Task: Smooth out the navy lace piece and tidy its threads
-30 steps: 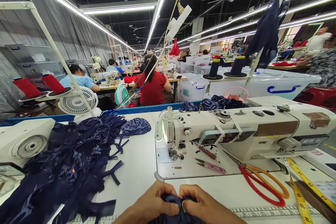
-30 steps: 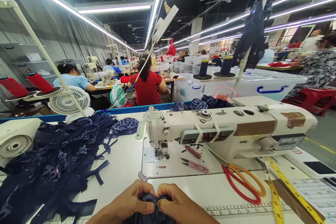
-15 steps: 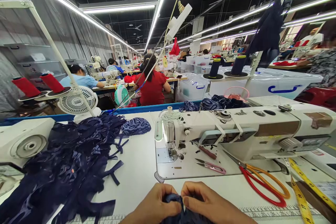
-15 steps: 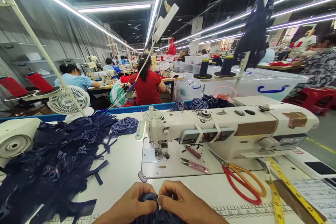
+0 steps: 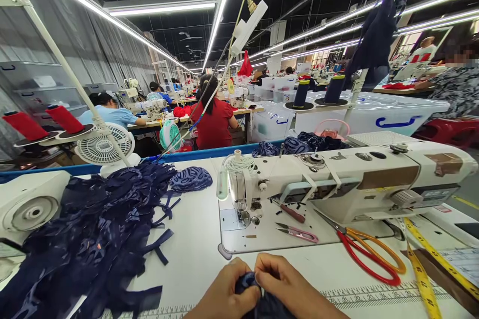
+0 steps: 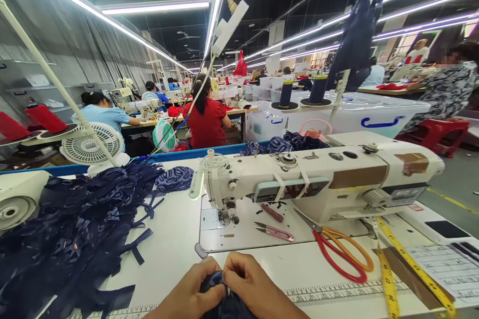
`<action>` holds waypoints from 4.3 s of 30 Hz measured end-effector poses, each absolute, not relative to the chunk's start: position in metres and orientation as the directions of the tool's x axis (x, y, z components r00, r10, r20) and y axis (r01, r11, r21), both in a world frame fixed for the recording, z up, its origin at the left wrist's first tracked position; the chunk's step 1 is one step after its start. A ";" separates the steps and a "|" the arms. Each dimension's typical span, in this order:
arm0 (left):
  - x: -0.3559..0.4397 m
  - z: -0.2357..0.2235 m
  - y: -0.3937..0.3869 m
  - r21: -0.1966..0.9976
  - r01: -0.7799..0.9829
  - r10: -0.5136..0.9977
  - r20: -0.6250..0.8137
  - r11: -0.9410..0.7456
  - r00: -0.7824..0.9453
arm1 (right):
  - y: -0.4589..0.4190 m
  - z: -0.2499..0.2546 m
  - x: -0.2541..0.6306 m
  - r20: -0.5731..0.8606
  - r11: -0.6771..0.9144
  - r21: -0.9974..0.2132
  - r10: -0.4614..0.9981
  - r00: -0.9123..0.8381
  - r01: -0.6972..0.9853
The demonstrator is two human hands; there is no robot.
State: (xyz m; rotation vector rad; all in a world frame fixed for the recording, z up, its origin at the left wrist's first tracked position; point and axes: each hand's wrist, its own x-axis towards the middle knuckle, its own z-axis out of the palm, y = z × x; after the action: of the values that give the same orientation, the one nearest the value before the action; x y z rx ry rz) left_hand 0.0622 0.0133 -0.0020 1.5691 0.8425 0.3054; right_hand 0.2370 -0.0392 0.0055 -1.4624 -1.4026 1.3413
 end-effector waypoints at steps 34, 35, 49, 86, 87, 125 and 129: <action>0.060 -0.058 0.041 -0.046 0.391 0.225 0.754 -0.919 0.617 | 0.046 -0.012 0.248 -0.071 -0.013 -0.591 0.997 -0.036 0.807; 0.060 -0.058 0.041 -0.047 0.395 0.227 0.754 -0.917 0.617 | 0.047 -0.012 0.247 -0.078 -0.023 -0.589 0.997 -0.029 0.808; 0.059 -0.051 0.040 -0.052 0.423 0.249 0.740 -0.905 0.625 | 0.034 0.000 0.281 -0.053 0.152 -0.616 0.971 -0.234 0.773; 0.066 -0.063 0.047 -0.069 0.536 0.284 0.788 -0.841 0.547 | 0.017 -0.043 0.266 0.349 0.668 0.015 0.694 -0.630 0.744; 0.065 -0.061 0.047 -0.057 0.532 0.292 0.783 -0.845 0.549 | 0.018 -0.043 0.268 0.341 0.667 0.009 0.699 -0.629 0.745; 0.030 -0.044 0.050 -0.011 0.384 0.293 0.627 -0.923 0.722 | 0.047 -0.004 0.255 -0.049 0.088 -0.504 0.990 -0.130 0.859; 0.032 -0.037 0.041 0.119 0.419 0.402 0.594 -0.900 0.696 | 0.019 -0.007 0.255 0.099 0.207 -0.498 0.978 -0.182 0.842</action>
State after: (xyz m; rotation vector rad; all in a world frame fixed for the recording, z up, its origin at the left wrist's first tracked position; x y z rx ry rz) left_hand 0.0316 0.0406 -0.0373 2.9167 0.7058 1.0125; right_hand 0.2546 0.0191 -0.0067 -1.6940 -2.0941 0.4709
